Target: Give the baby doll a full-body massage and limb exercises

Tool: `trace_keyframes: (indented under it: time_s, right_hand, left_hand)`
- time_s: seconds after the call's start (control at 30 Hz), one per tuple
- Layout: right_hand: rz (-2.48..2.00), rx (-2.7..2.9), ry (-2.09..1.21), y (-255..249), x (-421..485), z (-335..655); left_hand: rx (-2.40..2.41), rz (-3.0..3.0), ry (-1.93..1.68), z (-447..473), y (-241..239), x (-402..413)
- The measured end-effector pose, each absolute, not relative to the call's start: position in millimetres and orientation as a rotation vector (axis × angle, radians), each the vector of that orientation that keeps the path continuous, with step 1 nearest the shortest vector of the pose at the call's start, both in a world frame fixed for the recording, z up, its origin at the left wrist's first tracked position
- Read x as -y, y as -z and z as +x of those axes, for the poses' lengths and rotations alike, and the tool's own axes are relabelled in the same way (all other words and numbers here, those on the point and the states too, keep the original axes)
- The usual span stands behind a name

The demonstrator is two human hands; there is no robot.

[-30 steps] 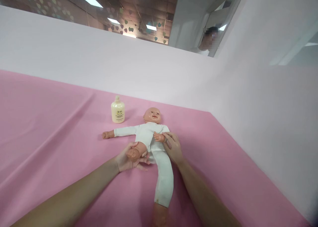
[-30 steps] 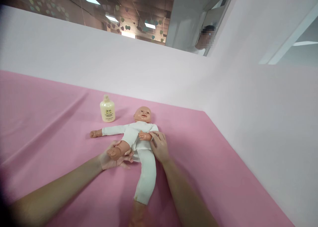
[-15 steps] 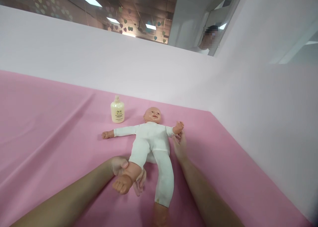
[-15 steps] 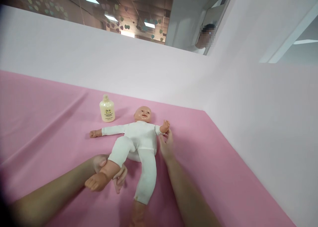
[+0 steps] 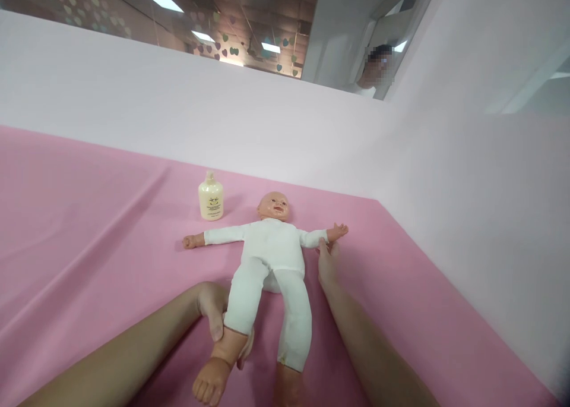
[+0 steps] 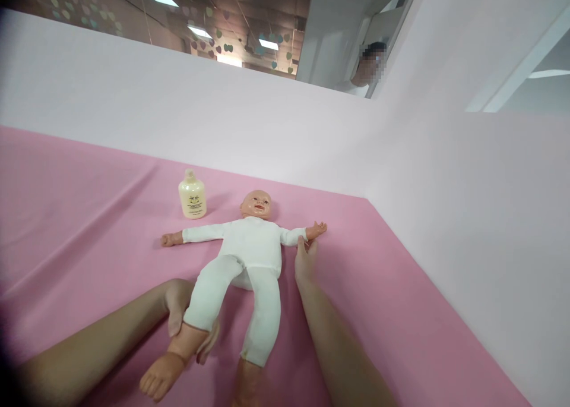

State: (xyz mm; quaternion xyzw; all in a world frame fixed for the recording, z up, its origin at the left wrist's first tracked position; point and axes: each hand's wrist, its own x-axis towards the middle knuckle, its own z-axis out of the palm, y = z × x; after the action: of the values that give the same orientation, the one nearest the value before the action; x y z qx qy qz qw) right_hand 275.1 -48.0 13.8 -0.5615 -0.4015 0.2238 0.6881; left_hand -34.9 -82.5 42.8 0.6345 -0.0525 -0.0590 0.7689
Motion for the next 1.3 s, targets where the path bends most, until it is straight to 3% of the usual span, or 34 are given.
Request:
trace_keyframes:
  time_s: [0.3,0.77,1.3]
  right_hand:
    - [-1.203,1.243,-0.388,-26,65,255]
    - [-1.174,1.787,-0.058,-42,82,237]
    - [-1.126,1.071,-0.525,-30,58,256]
  left_hand:
    - [0.240,1.224,-0.147,-40,-23,81]
    - [-0.132,0.783,-0.424,-28,-11,69]
    - [0.068,1.072,-0.221,-34,-30,85]
